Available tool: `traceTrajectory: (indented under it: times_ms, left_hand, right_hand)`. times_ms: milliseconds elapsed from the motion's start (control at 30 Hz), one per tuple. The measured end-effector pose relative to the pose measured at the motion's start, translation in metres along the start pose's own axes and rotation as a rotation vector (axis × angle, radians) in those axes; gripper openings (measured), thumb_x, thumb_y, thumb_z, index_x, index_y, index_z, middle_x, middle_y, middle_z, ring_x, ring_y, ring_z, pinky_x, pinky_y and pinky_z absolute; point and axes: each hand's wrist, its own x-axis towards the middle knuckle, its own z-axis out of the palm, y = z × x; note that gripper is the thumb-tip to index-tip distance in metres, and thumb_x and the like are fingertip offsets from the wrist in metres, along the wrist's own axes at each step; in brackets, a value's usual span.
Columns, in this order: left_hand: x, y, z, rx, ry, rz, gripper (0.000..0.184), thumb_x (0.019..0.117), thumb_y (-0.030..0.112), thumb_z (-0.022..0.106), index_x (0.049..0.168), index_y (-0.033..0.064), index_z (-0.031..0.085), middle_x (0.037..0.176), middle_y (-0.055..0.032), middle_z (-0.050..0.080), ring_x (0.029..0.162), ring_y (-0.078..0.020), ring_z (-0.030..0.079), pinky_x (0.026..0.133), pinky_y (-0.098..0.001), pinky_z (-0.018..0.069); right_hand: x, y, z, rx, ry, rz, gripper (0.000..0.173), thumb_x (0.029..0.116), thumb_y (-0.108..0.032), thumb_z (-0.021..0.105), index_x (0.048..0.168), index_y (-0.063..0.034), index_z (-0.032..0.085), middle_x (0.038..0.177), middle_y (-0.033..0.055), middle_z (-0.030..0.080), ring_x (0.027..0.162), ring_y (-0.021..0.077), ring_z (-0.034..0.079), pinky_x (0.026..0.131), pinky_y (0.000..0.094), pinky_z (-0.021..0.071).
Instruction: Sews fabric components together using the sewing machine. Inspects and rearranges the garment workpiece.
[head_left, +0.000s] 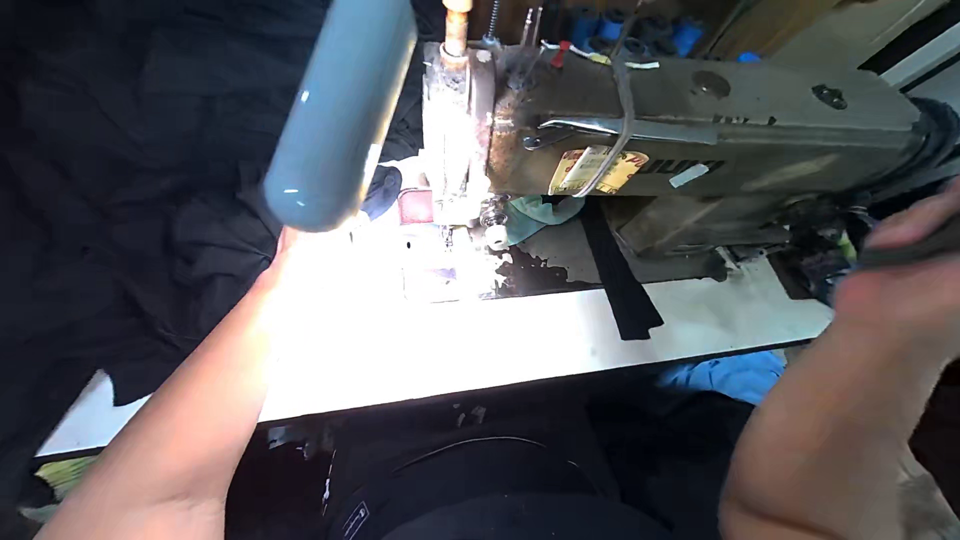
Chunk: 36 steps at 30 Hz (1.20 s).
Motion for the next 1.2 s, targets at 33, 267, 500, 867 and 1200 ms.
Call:
traceTrajectory:
  times_ms: [33, 267, 500, 867, 1200]
  left_hand:
    - [0.0, -0.008, 0.0, -0.013, 0.013, -0.02, 0.026, 0.1019, -0.002, 0.05, 0.116, -0.0005, 0.072, 0.15, -0.025, 0.049, 0.139, -0.0465, 0.046, 0.109, -0.0611, 0.0403]
    - [-0.014, -0.045, 0.019, -0.169, 0.226, 0.174, 0.022, 0.1004, 0.01, 0.058, 0.099, -0.0101, 0.068, 0.139, -0.0308, 0.053, 0.126, -0.0512, 0.053, 0.102, -0.0637, 0.0448]
    - [-0.018, -0.035, 0.01, -0.216, 0.148, 0.104, 0.026, 0.1051, 0.013, 0.055, 0.118, -0.0063, 0.067, 0.142, -0.025, 0.053, 0.133, -0.0447, 0.05, 0.108, -0.057, 0.0429]
    - [-0.319, -0.112, 0.05, -0.365, 0.37, -0.247, 0.026, 0.1009, 0.009, 0.051, 0.101, -0.0101, 0.069, 0.1, -0.0249, 0.07, 0.094, -0.031, 0.069, 0.088, -0.0449, 0.0558]
    - [-0.42, -0.05, 0.178, -0.356, -0.426, -0.728, 0.034, 0.1077, 0.016, 0.048, 0.133, -0.0031, 0.062, 0.137, -0.029, 0.057, 0.13, -0.0479, 0.053, 0.105, -0.0599, 0.0446]
  right_hand:
    - [-0.034, -0.024, 0.034, 0.085, -0.204, -0.007, 0.019, 0.1062, -0.04, 0.051, 0.12, -0.0266, 0.053, 0.092, -0.0161, 0.065, 0.067, -0.0021, 0.062, 0.06, 0.0149, 0.0536]
    - [-0.148, 0.006, 0.263, -0.36, -1.026, -0.211, 0.029, 0.1033, -0.019, 0.053, 0.115, 0.0007, 0.072, 0.109, 0.019, 0.071, 0.103, 0.0314, 0.069, 0.088, 0.0473, 0.0554]
    - [-0.135, 0.014, 0.333, -0.914, -1.187, -0.298, 0.03, 0.1051, -0.019, 0.045, 0.12, -0.0025, 0.065, 0.105, 0.0203, 0.069, 0.09, 0.0383, 0.071, 0.07, 0.0525, 0.0571]
    - [-0.184, -0.008, 0.211, -0.566, -1.252, -0.304, 0.05, 0.1015, -0.031, 0.048, 0.139, 0.0022, 0.054, 0.114, 0.0302, 0.063, 0.101, 0.049, 0.063, 0.081, 0.0658, 0.0481]
    - [-0.206, -0.002, 0.195, -0.65, -1.138, -0.295, 0.046, 0.1036, -0.026, 0.046, 0.134, 0.0067, 0.058, 0.116, 0.0364, 0.063, 0.104, 0.058, 0.062, 0.08, 0.0733, 0.0451]
